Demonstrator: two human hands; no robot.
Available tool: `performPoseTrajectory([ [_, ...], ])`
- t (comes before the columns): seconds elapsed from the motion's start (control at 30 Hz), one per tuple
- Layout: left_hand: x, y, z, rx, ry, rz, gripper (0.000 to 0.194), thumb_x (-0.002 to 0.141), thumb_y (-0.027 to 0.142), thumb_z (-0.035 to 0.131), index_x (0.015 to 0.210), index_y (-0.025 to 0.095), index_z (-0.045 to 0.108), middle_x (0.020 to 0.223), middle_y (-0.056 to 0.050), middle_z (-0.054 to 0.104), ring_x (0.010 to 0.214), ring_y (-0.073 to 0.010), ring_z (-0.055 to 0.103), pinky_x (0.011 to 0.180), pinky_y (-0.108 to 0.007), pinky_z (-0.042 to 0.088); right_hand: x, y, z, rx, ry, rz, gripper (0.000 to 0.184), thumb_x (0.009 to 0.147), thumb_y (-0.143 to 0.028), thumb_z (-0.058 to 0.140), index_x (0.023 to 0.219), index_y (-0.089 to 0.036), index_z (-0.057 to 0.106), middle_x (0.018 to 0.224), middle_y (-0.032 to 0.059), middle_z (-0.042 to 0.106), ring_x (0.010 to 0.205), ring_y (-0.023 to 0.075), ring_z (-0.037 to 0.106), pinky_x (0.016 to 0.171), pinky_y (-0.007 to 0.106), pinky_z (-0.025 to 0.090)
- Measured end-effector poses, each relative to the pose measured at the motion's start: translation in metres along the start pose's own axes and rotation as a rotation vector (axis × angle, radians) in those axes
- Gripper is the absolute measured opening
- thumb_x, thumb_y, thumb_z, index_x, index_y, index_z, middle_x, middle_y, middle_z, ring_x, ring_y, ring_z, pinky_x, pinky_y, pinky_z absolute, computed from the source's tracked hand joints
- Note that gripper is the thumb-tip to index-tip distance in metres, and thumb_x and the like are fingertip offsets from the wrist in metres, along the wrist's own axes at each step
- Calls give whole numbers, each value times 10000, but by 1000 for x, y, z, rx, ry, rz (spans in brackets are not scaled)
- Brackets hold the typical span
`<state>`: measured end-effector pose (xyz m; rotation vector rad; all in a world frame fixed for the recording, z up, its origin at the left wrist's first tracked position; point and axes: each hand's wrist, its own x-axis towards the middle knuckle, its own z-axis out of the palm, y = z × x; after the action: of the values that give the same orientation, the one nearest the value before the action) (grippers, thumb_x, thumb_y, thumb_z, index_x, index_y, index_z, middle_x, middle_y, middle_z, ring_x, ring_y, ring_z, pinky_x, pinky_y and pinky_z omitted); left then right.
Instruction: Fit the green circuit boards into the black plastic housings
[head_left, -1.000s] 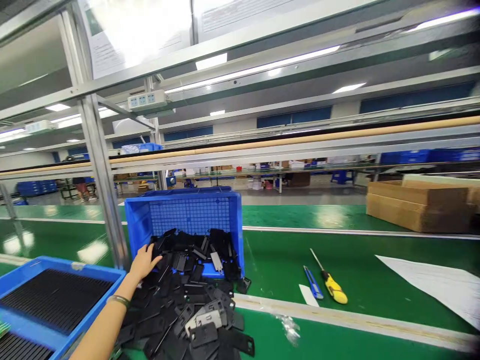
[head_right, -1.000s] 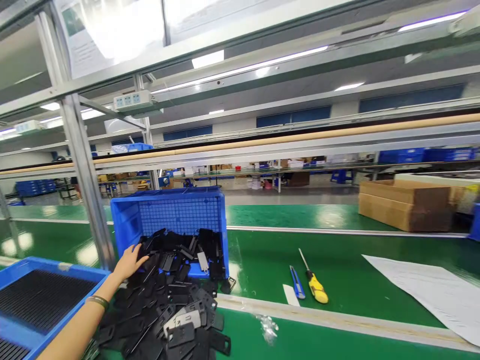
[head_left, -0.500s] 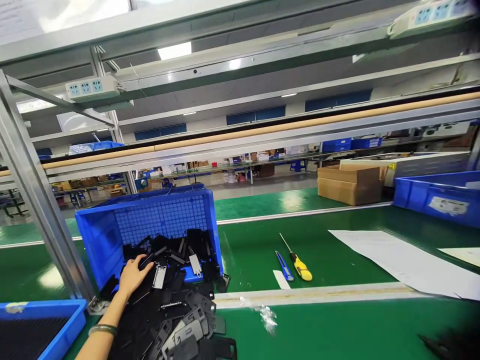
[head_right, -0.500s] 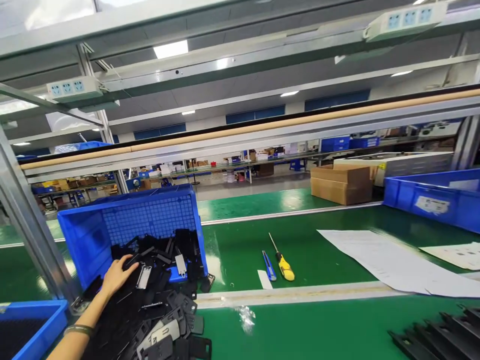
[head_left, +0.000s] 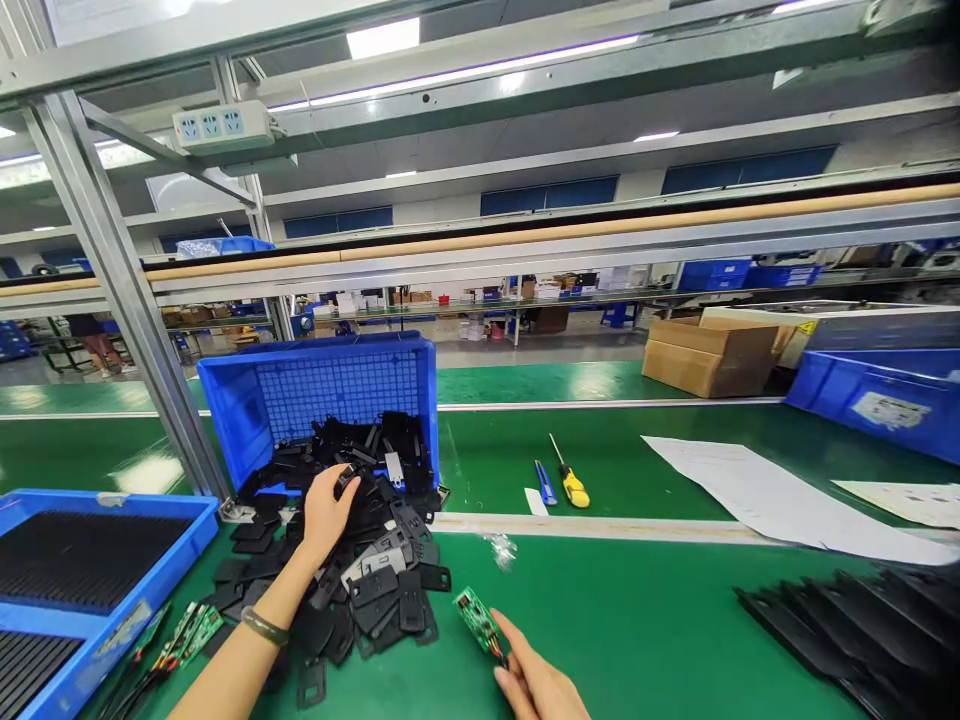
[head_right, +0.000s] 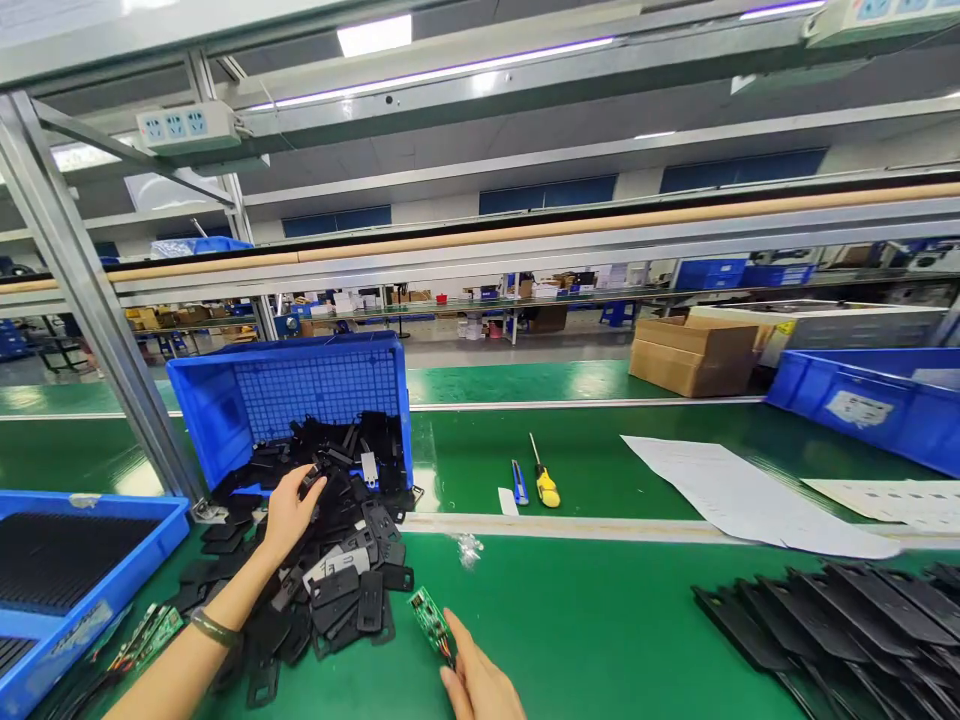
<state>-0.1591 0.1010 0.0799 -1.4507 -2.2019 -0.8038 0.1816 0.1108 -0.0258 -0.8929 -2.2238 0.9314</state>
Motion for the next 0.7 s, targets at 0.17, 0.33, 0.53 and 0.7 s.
performPoseTrajectory([
  [0.17,-30,27,-4,68,-137,63,379,946,387,380,1270,225,489,999,-79,592,851,-216,619,747,-316,507,-8,-31,-10,55,-9,-6,364,938,-309,311,1277,-203,388,747,8,550,646,165,547,620,252,431],
  [0.33,-47,33,-8,220,-225,91,453,912,309,466,1361,326,402,1248,-161,442,837,-258,630,731,-398,513,-11,-42,-16,74,-55,-12,293,946,-310,308,1193,-209,429,715,-8,540,644,163,535,627,259,407],
  [0.53,-54,54,-31,378,-303,98,563,933,395,386,1432,437,128,1188,-129,467,662,-207,626,556,-335,519,-10,-51,-25,159,-18,-25,283,955,-328,324,1181,-222,456,751,-3,576,680,157,559,653,254,413],
  [0.7,-75,81,-49,368,-326,56,549,939,304,347,1451,162,211,1019,-158,501,843,-292,578,653,-395,514,-10,-56,-32,175,25,-24,290,953,-326,348,1171,-210,501,748,-5,584,617,138,524,583,235,395],
])
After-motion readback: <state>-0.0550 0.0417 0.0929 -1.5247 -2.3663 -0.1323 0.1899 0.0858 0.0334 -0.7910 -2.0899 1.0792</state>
